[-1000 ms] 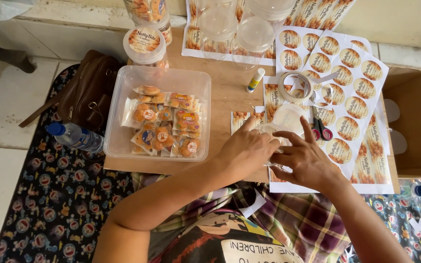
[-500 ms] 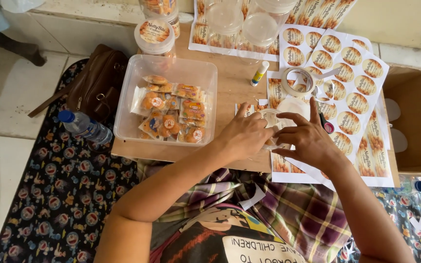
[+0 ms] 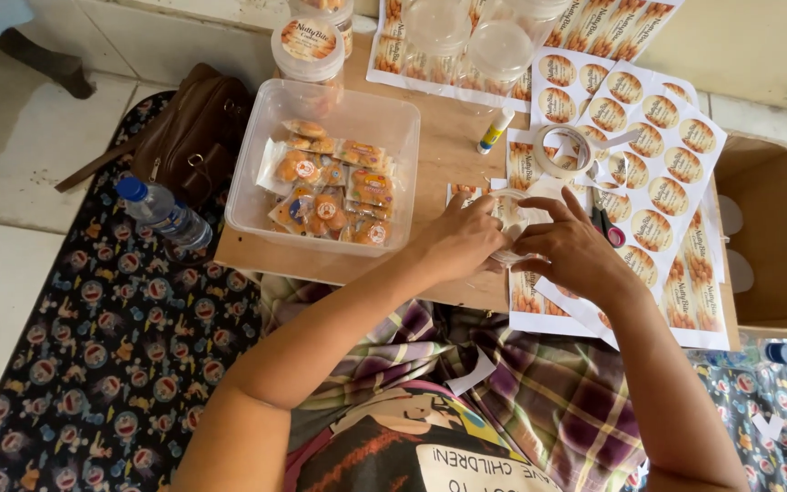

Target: Applying adhesive labels to the lids and sides of clear plastic snack containers using a glue stick and manual peeling.

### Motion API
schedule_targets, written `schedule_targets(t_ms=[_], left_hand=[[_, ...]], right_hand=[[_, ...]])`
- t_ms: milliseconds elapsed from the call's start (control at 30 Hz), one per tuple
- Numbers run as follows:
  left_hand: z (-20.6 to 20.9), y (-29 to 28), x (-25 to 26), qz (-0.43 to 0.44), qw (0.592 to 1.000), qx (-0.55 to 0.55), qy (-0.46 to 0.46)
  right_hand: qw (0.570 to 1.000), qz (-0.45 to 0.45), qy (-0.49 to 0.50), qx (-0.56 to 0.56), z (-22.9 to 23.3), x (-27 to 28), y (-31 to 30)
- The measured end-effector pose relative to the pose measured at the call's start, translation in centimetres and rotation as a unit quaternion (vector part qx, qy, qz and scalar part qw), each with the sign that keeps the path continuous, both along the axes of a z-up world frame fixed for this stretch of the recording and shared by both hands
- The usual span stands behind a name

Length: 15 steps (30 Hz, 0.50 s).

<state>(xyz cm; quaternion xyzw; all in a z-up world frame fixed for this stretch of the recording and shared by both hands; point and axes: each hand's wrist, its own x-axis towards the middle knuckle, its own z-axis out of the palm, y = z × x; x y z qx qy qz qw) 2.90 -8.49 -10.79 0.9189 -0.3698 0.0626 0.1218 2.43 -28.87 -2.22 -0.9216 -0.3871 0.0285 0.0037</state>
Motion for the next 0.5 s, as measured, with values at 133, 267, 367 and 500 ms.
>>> schedule_targets(t_ms=[133, 267, 367, 500], left_hand=[[-2.8, -0.5, 1.5, -0.011, 0.999, -0.006, -0.030], [-1.8, -0.2, 1.2, -0.017, 0.999, -0.016, -0.035], [-1.5, -0.2, 1.2, -0.021, 0.999, -0.026, -0.027], [-2.5, -0.7, 1.7, -0.018, 0.999, -0.036, -0.027]], right_hand=[[0.999, -0.013, 0.029, -0.017, 0.6, -0.3, 0.5], [0.999, -0.025, 0.041, -0.011, 0.7, -0.6, 0.7], [0.999, -0.028, 0.032, -0.011, 0.8, -0.9, 0.8], [0.999, -0.023, 0.025, -0.029, 0.0, -0.7, 0.5]])
